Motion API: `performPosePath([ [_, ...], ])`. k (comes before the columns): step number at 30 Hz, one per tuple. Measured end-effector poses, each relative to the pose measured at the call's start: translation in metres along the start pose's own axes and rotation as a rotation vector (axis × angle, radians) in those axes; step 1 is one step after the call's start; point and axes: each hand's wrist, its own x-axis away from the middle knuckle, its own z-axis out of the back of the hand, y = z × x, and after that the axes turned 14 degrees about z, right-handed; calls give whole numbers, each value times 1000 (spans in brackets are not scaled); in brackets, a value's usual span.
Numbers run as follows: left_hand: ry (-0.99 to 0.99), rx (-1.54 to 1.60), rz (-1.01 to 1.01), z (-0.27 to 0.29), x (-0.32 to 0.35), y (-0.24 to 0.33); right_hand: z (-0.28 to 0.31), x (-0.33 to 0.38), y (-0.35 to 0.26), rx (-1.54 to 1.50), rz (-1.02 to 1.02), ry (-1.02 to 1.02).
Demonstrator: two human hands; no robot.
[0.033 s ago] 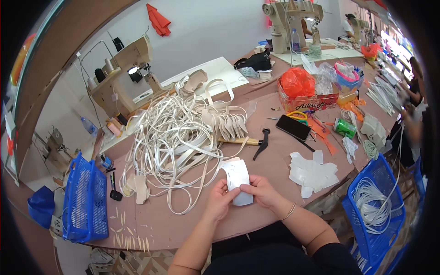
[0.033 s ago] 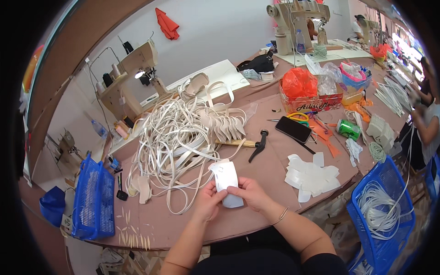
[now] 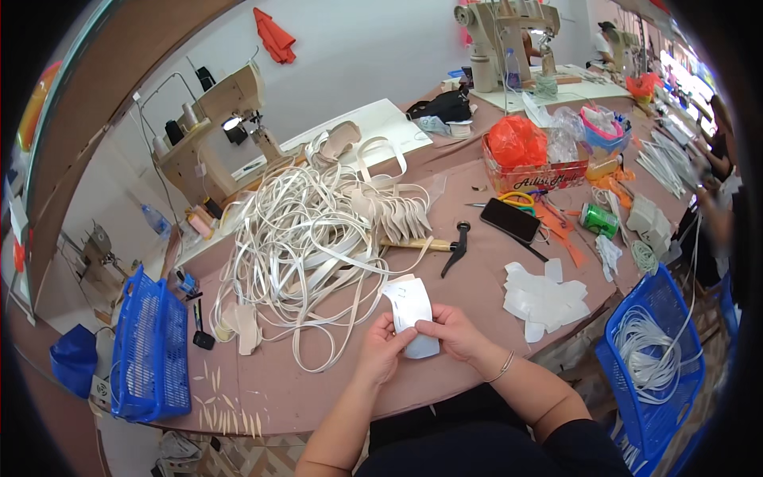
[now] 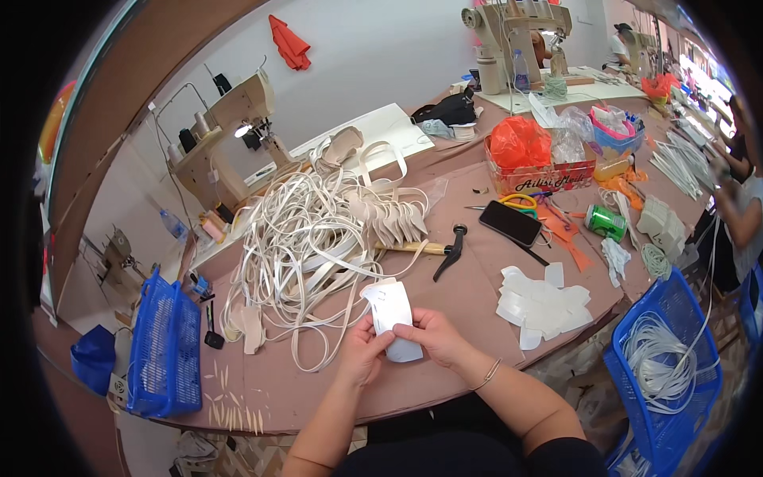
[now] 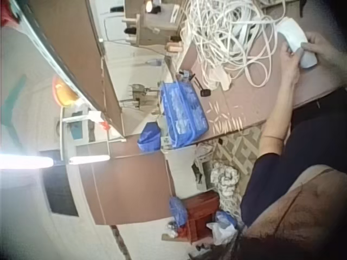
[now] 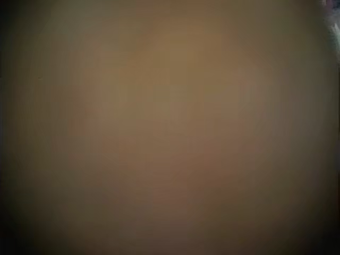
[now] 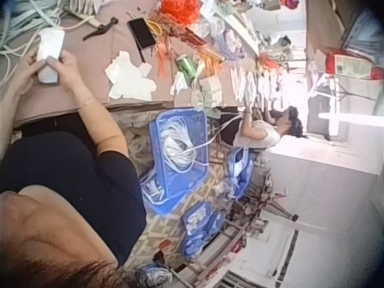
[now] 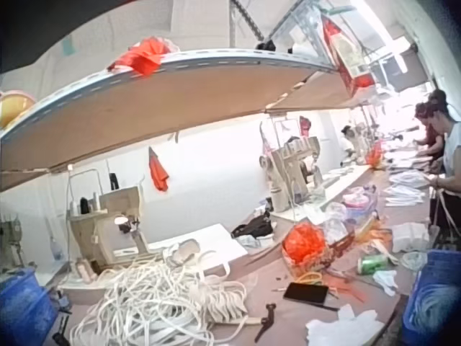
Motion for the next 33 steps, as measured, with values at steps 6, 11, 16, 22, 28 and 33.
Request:
performPosePath([
  [6, -141, 228, -58, 7, 10, -9, -9, 7, 7, -260, -77, 48],
  [11, -72, -56, -127, 12, 9, -16, -20, 8, -6, 268, 60, 45],
  [16, -125, -107, -133, 2, 11, -27, -34, -3, -7, 341, 173, 270],
  [22, 117, -609, -46, -4, 3, -24, -16, -28, 4, 194, 91, 457],
  [28, -87, -216, 28, 1, 4, -31, -21, -50, -28, 494, 47, 290],
  [33, -34, 95, -66, 9, 6, -28, -24, -49, -13, -132, -213, 233],
])
